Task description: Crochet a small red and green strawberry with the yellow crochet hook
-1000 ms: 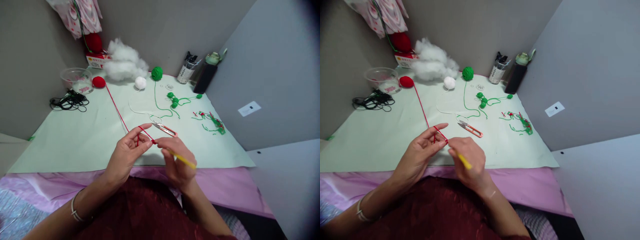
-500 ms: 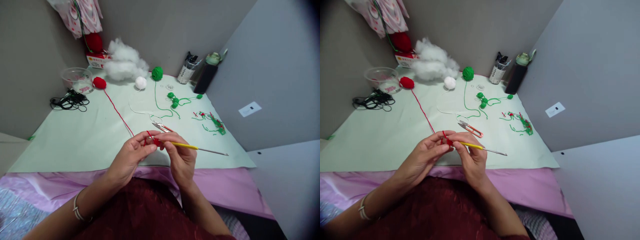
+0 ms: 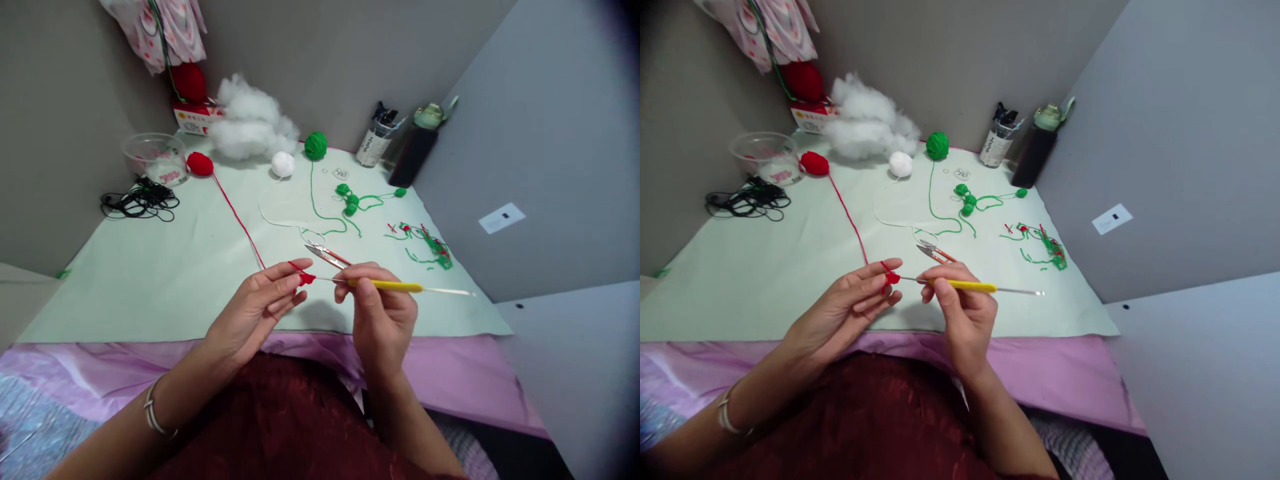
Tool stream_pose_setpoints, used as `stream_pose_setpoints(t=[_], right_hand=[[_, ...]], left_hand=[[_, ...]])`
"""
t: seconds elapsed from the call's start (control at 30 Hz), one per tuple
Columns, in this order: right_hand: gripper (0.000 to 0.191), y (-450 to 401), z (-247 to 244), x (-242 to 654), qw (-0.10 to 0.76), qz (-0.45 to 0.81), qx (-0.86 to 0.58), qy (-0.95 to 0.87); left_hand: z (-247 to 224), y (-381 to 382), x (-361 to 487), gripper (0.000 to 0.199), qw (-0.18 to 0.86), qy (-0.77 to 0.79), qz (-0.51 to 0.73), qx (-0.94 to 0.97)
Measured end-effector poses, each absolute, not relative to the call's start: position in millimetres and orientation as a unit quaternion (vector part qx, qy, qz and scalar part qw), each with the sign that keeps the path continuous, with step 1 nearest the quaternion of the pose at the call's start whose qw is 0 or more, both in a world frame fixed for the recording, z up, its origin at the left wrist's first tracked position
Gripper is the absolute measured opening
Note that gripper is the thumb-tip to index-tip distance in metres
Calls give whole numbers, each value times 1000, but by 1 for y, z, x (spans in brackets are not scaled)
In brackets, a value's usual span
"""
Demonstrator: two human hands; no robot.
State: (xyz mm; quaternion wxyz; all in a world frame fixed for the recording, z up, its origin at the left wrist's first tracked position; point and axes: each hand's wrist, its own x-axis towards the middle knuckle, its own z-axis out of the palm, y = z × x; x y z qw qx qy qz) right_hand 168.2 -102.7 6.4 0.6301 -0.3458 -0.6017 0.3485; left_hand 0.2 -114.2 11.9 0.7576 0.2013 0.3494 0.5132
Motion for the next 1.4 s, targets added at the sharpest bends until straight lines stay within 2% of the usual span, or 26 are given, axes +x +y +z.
stream_pose_setpoints(t=[0.1, 0.23, 0.37, 0.47, 0.53, 0.6, 0.73, 0.8, 0.87, 0.93, 0.97, 1.1, 1.23, 1.3, 1.4], right_hand=[[16, -100, 8, 166, 614, 417, -322, -588], [18, -102, 7, 161, 597, 371, -340, -625], [26, -106, 3, 160, 563, 201, -342, -725], [33, -107, -1, 161, 541, 75, -326, -772], [31, -105, -1, 164, 563, 113, -333, -748], [24, -103, 3, 166, 605, 217, -352, -681], [19, -100, 9, 167, 636, 378, -357, -570], [17, -100, 7, 163, 605, 348, -359, -620], [17, -103, 1, 160, 577, 231, -355, -698], [26, -105, -4, 157, 576, 127, -340, -732], [28, -106, -5, 156, 585, 115, -334, -730], [17, -104, -1, 161, 610, 279, -354, -652], [21, -101, 8, 168, 587, 421, -346, -598], [21, -102, 10, 170, 578, 401, -351, -618], [21, -108, 10, 168, 549, 248, -339, -722]], left_hand=[[14, -117, 2, 22, 723, 357, 531, 260], [16, -118, 7, 22, 694, 373, 533, 309], [15, -117, 10, 35, 698, 380, 542, 273], [14, -116, 10, 38, 751, 342, 523, 213], [13, -115, 7, 36, 782, 323, 501, 183], [13, -114, 3, 32, 788, 323, 497, 166], [13, -115, 4, 29, 747, 345, 532, 202], [13, -117, 8, 39, 706, 357, 558, 250], [11, -119, 13, 49, 681, 360, 573, 281], [11, -121, 14, 52, 690, 361, 562, 280], [11, -121, 14, 51, 701, 363, 549, 274], [16, -119, 6, 39, 741, 359, 508, 254], [21, -117, -1, 28, 750, 348, 499, 259], [20, -118, -2, 29, 721, 368, 516, 281], [19, -120, 1, 36, 652, 395, 562, 321]])
